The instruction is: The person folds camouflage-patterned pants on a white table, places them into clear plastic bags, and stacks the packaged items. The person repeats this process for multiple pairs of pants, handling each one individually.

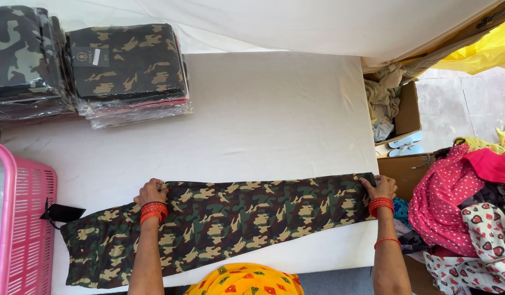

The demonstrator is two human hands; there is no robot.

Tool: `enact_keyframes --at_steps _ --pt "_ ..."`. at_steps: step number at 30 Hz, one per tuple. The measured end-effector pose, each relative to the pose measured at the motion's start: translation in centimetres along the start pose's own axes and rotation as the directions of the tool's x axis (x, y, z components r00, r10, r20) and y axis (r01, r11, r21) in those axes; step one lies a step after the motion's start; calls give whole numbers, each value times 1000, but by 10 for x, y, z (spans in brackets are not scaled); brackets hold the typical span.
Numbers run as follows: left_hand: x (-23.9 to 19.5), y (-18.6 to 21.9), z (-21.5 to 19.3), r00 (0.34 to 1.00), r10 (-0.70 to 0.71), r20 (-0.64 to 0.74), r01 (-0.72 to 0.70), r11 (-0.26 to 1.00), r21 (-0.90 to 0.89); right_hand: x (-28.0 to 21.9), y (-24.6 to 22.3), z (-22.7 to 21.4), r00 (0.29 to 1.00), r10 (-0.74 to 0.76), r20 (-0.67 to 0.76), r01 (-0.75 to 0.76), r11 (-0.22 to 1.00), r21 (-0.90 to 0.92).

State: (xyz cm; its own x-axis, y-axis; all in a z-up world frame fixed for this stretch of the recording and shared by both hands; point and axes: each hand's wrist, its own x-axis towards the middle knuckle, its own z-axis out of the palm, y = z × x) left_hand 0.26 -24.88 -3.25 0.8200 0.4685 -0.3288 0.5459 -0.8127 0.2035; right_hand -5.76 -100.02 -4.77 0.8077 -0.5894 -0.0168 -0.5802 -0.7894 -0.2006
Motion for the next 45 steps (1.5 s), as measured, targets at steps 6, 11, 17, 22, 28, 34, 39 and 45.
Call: enact_keyframes --at_steps 6,11,17,22,28,34,39,45 --pt "43 -5 -3 946 31 323 -14 998 -56 28 18 8 917 25 398 -105 978 181" --pt "27 12 -12 980 66 188 14 919 -395 28 26 5 979 12 201 -71 956 285" --pt "-7 37 9 949 272 -160 -301 933 -197 21 18 11 989 111 102 -131 966 221" --pt "-74 50 41 855 404 -325 -424 906 11 -65 -91 11 945 -196 -260 176 979 -98" --pt "-177 34 98 755 637 152 -653 714 254 -184 -175 48 736 -663 139 666 745 23" --pt "-204 -70 98 622 755 -210 -727 656 204 -133 -53 29 955 -296 35 297 952 -74" --pt "-208 -128 69 711 647 -277 -605 763 228 -114 -1 3 996 -90 -23 90 996 -15" --pt "-220 -113 89 816 552 -173 -514 829 220 -132 -22 -1 987 160 -15 -161 986 -48"
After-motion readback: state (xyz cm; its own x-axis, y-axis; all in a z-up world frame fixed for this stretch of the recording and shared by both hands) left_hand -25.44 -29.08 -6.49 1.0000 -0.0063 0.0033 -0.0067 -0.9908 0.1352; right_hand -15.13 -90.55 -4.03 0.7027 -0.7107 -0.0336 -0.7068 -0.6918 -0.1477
